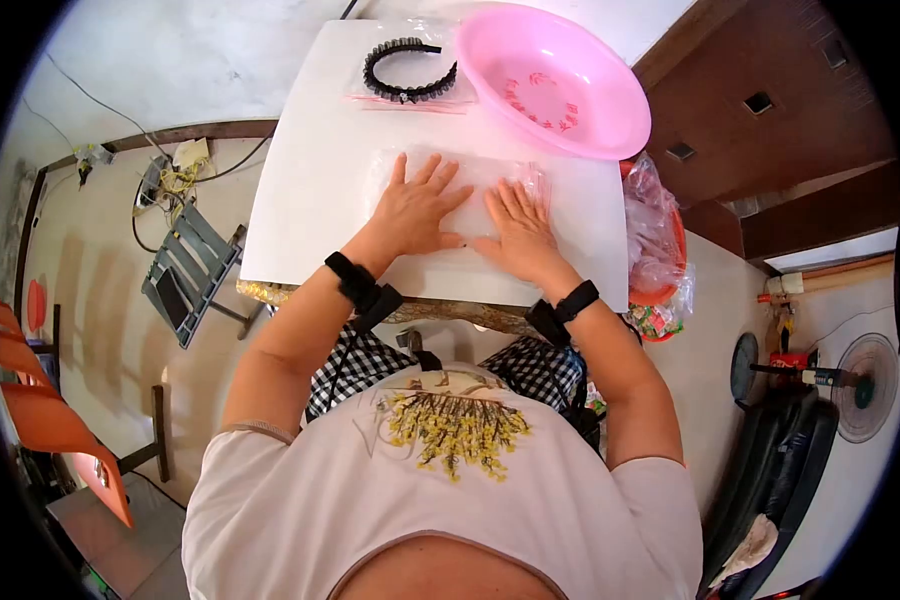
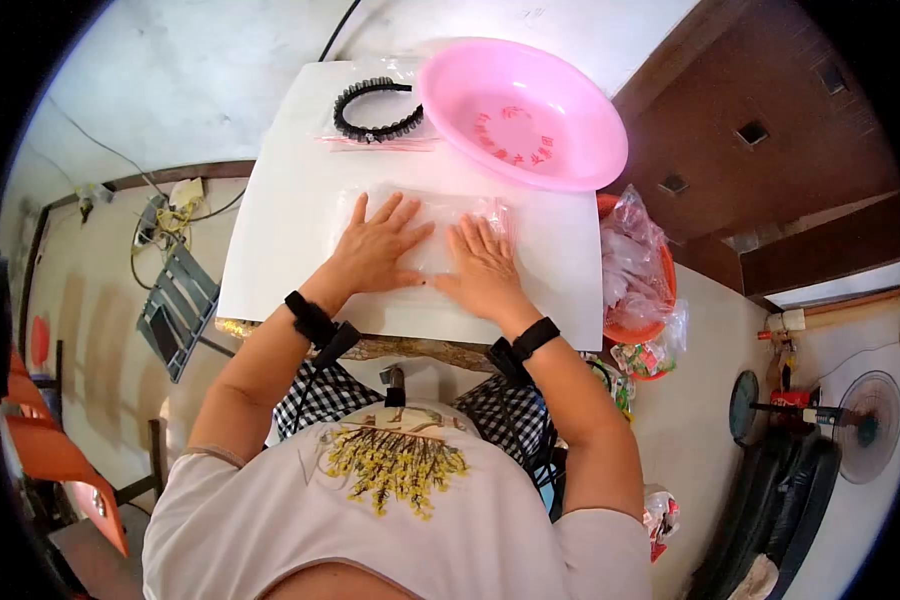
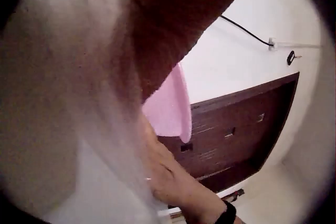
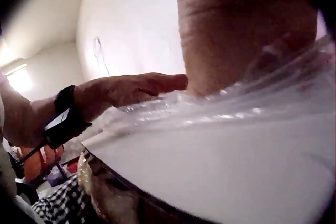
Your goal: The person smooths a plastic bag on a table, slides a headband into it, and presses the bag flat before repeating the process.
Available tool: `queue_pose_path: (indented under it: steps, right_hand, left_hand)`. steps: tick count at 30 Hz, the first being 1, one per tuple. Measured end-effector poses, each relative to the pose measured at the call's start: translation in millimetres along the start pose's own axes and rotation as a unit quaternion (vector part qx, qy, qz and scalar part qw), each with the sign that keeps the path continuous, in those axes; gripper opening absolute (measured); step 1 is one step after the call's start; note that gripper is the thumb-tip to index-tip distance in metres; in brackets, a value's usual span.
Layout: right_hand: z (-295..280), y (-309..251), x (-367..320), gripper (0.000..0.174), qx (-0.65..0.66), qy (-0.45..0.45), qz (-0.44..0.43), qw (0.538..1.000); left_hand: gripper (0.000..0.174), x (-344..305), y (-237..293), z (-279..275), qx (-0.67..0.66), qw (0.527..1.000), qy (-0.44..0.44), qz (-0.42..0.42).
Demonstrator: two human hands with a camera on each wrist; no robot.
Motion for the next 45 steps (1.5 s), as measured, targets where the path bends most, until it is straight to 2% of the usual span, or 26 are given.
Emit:
queue_pose_path:
  steps: [7,10,13,15,16,19,20,22,26,28,32,35,36,38,41,42,45]
  right_hand:
    - [11,8,-1,0.076,0.004,0.049,-0.031,0.998]
    - [11,7,-2,0.076,0.006,0.054,-0.036,0.998]
    - [7,6,-3,0.075,0.021,0.053,-0.032,0.998]
    - [7,5,-4,0.074,0.024,0.049,-0.028,0.998]
    - [8,5,-4,0.074,0.022,0.047,-0.026,0.998]
    - [6,4,-5,0.073,0.017,0.053,-0.026,0.998]
    - [4,3,-5,0.073,0.016,0.057,-0.027,0.998]
    - [3,2,-6,0.073,0.025,0.061,-0.03,0.997]
    - [2,3,-6,0.074,0.033,0.064,-0.03,0.997]
    - [5,4,-4,0.074,0.017,0.061,-0.025,0.998]
    - [7,6,-5,0.074,0.02,0.061,-0.021,0.998]
    - [13,10,-3,0.075,0.03,0.066,-0.029,0.997]
    - [11,9,-4,0.073,0.028,0.071,-0.033,0.997]
    - [3,7,-6,0.069,0.02,0.082,-0.044,0.995]
    - [-2,24,14,0.057,0.151,0.051,-0.078,0.984]
    - [-21,21,14,0.045,0.129,0.113,-0.084,0.982]
    - [-43,14,31,0.046,0.085,0.129,-0.108,0.982]
  left_hand:
    - [0.078,-4,-6,21,-0.021,1.0,0.019,0.003]
    - [0.067,3,-17,11,-0.067,0.997,-0.022,0.031]
    - [0.047,17,-75,-11,-0.162,0.981,0.088,-0.055]
    - [0.033,23,-101,-42,-0.064,0.978,0.186,-0.075]
    - [0.032,24,-110,-50,-0.014,0.974,0.205,-0.093]
    - [0.023,37,-138,-44,0.06,0.981,0.147,-0.114]
    - [0.014,41,-147,-40,0.074,0.977,0.166,-0.111]
    - [0.008,46,-159,-35,0.092,0.979,0.142,-0.111]
    - [0.016,57,-169,-29,0.083,0.988,0.058,-0.117]
    - [0.016,56,-163,-38,0.1,0.984,0.102,-0.102]
    - [0.009,38,-142,-57,0.139,0.978,0.136,-0.077]
    - [0.009,0,-127,-75,0.166,0.966,0.176,-0.094]
    - [0.009,-14,-128,-75,0.16,0.969,0.15,-0.117]
    - [0.012,-48,-124,-79,0.173,0.963,0.151,-0.144]
    - [0.014,-93,-123,-72,0.17,0.959,0.134,-0.183]
    - [0.012,-106,-123,-67,0.163,0.96,0.13,-0.189]
    - [0.011,-129,-113,-63,0.138,0.96,0.102,-0.221]
Point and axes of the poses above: each hand's wrist, its own x-axis towards the middle knuckle, its own z-axis out of the palm, y = z × x, the point moved 8 cm from there along x, towards the middle knuckle, and after that the axes turned 15 degrees about z, right-handed, at the moved point
